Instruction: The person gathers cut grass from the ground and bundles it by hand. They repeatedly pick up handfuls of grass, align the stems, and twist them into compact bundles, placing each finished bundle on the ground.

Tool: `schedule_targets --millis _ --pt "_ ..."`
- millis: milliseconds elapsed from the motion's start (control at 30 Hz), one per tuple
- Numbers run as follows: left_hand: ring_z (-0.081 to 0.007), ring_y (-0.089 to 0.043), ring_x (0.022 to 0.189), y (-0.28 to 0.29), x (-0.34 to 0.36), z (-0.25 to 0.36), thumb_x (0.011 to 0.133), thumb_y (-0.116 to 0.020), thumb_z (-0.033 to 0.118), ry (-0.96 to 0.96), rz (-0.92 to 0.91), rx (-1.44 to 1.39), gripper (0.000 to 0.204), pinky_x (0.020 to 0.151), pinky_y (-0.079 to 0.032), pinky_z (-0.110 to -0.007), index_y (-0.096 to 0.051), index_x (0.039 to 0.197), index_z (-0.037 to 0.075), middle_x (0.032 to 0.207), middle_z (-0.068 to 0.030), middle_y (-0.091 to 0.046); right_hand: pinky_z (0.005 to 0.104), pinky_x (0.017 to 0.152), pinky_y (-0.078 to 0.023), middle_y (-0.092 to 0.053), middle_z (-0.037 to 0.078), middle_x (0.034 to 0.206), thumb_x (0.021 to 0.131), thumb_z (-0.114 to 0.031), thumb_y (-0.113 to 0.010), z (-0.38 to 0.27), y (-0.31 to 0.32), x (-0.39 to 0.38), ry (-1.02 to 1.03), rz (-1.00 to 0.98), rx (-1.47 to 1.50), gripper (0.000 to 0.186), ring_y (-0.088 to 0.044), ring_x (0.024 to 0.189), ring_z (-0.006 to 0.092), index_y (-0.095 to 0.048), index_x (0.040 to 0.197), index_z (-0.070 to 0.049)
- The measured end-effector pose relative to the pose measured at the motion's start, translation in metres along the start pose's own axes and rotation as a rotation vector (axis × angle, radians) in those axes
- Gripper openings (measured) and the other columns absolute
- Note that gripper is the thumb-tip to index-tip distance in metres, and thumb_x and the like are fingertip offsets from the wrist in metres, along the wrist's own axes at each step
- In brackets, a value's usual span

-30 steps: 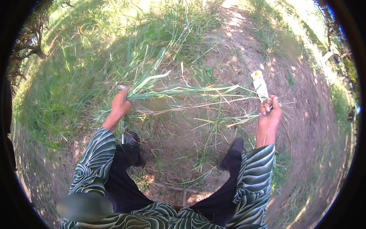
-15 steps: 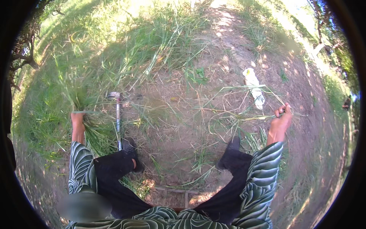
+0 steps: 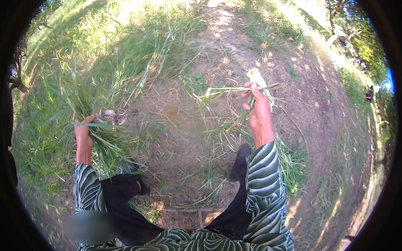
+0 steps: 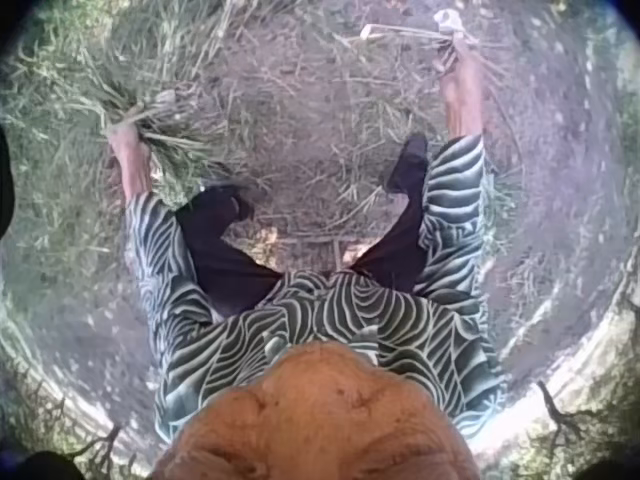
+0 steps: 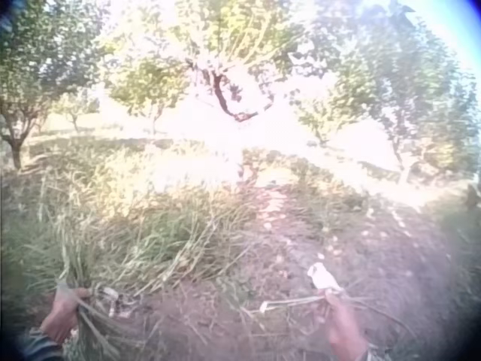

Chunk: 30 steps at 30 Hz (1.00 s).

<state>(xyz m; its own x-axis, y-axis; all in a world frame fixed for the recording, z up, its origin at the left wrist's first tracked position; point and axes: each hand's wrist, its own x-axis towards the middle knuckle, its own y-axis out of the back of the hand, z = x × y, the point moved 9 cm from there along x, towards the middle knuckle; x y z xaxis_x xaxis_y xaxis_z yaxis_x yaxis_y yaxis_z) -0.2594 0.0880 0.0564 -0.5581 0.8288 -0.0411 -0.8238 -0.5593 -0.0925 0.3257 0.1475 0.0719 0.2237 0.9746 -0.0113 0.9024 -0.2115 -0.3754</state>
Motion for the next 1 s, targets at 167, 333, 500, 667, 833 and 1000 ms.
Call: schedule_targets --millis 167,333,500,667,833,1000 --pt "-0.0207 -0.065 0.068 -0.051 -0.019 -0.014 0.068 -0.05 -0.014 0.1 -0.168 -0.046 0.039 0.055 -0.053 -0.029 -0.055 0.106 -0.006 0.086 -0.0187 -0.068 0.0213 0.047 -0.035 -0.065 0.011 0.102 0.095 -0.03 -0.05 0.007 -0.034 -0.01 -0.051 -0.082 -0.021 0.025 -0.059 0.076 0.0139 -0.059 0.096 -0.007" --pt "-0.0245 -0.067 0.071 -0.092 -0.037 -0.036 0.07 -0.05 -0.016 0.195 -0.182 -0.08 0.04 0.049 -0.054 -0.032 -0.052 0.109 -0.007 0.085 -0.0197 -0.066 0.0214 0.045 -0.036 -0.064 0.016 0.098 0.098 -0.032 -0.042 0.031 -0.054 -0.014 -0.165 -0.155 0.008 0.027 -0.061 0.073 0.0165 -0.054 0.093 -0.008" --pt "-0.0267 -0.067 0.082 -0.126 -0.07 -0.045 0.073 -0.053 -0.018 0.27 -0.287 -0.076 0.046 0.051 -0.053 -0.03 -0.049 0.116 -0.005 0.092 -0.0186 -0.063 0.0228 0.042 -0.037 -0.063 0.017 0.093 0.099 -0.032 -0.037 0.059 -0.089 -0.022 -0.263 -0.212 0.043 0.03 -0.063 0.07 0.0186 -0.052 0.096 -0.007" --pt "-0.0265 -0.066 0.092 -0.172 -0.104 -0.065 0.07 -0.055 -0.018 0.359 -0.461 -0.034 0.049 0.069 -0.052 -0.032 -0.053 0.116 -0.002 0.1 -0.0135 -0.064 0.0248 0.042 -0.037 -0.064 0.018 0.087 0.099 -0.033 -0.036 0.071 -0.1 -0.029 -0.305 -0.194 0.038 0.032 -0.066 0.071 0.0226 -0.051 0.099 -0.004" --pt "-0.0233 -0.065 0.083 -0.179 -0.122 -0.09 0.069 -0.058 -0.015 0.442 -0.499 0.175 0.048 0.073 -0.05 -0.031 -0.055 0.115 -0.001 0.099 -0.0136 -0.066 0.0257 0.045 -0.041 -0.065 0.023 0.093 0.099 -0.031 -0.038 0.077 -0.116 -0.037 -0.363 -0.22 0.017 0.033 -0.066 0.07 0.024 -0.05 0.102 -0.001" --pt "-0.0233 -0.064 0.088 -0.198 -0.139 -0.085 0.07 -0.063 -0.013 0.451 -0.627 0.007 0.048 0.078 -0.049 -0.033 -0.055 0.115 -0.001 0.101 -0.0145 -0.066 0.0266 0.044 -0.043 -0.065 0.021 0.089 0.099 -0.03 -0.038 0.077 -0.108 -0.035 -0.354 -0.193 0.053 0.031 -0.066 0.067 0.0235 -0.049 0.104 0.0"
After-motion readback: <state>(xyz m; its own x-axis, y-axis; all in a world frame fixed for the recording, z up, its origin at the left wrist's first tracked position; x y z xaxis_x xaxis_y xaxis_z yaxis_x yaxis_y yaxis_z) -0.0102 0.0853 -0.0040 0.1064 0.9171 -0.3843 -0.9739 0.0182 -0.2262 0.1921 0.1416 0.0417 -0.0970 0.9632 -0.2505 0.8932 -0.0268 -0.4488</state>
